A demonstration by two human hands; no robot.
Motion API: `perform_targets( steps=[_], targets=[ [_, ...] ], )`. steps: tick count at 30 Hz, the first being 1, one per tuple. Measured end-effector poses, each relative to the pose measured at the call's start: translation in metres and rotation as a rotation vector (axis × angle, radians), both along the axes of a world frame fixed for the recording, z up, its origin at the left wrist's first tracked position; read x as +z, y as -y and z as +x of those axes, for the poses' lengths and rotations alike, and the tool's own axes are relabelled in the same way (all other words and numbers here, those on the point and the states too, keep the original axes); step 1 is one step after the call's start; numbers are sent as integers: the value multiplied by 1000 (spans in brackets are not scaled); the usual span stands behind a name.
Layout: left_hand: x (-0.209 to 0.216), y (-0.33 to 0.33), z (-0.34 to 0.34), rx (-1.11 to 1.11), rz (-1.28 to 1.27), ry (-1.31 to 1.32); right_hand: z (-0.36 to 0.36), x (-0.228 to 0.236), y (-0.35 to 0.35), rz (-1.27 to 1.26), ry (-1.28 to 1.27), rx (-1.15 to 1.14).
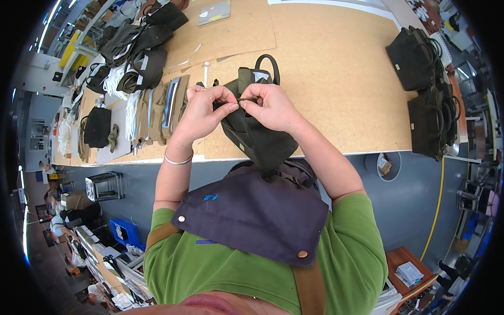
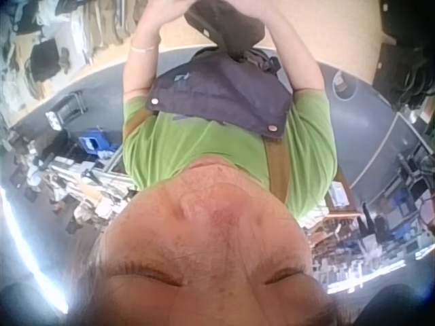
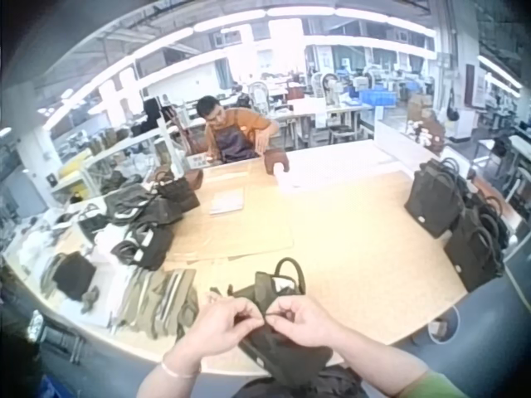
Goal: The recorder is shown assembling a small green leather bag, checking components, and preparing the hardware.
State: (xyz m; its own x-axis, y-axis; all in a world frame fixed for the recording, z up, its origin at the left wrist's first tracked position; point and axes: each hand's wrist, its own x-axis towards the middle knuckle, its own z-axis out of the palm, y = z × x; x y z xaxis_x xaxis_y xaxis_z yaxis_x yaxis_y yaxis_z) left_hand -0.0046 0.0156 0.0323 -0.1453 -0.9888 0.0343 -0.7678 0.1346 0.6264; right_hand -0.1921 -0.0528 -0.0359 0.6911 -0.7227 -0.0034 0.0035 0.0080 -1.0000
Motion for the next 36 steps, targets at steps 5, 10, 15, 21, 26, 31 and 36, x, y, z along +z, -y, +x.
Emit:
perform_targets(
  steps=[5, 10, 15, 21, 26, 31, 36],
  targets=[
    [-6, -2, -3, 71, -34, -42, -2, 4, -5, -37, 9, 6],
    [-8, -6, 1, 54, -39, -15, -9, 26, -12, -213, -197, -135],
    [-16, -6, 15, -11, -64, -52, -10, 17, -25, -913, -111, -413],
    [-15, -6, 16, -69, -84, -62, 3, 11, -39, -639, -203, -334],
    [-19, -8, 8, -42, -155, -38, 4, 9, -41, -535, -276, -289],
    [-21, -10, 10, -38, -198, -48, 6, 1, -37, -388, -172, -284],
    [-22, -7, 11, -72, -144, -75, 6, 4, -43, -505, -200, -306]
  ],
)
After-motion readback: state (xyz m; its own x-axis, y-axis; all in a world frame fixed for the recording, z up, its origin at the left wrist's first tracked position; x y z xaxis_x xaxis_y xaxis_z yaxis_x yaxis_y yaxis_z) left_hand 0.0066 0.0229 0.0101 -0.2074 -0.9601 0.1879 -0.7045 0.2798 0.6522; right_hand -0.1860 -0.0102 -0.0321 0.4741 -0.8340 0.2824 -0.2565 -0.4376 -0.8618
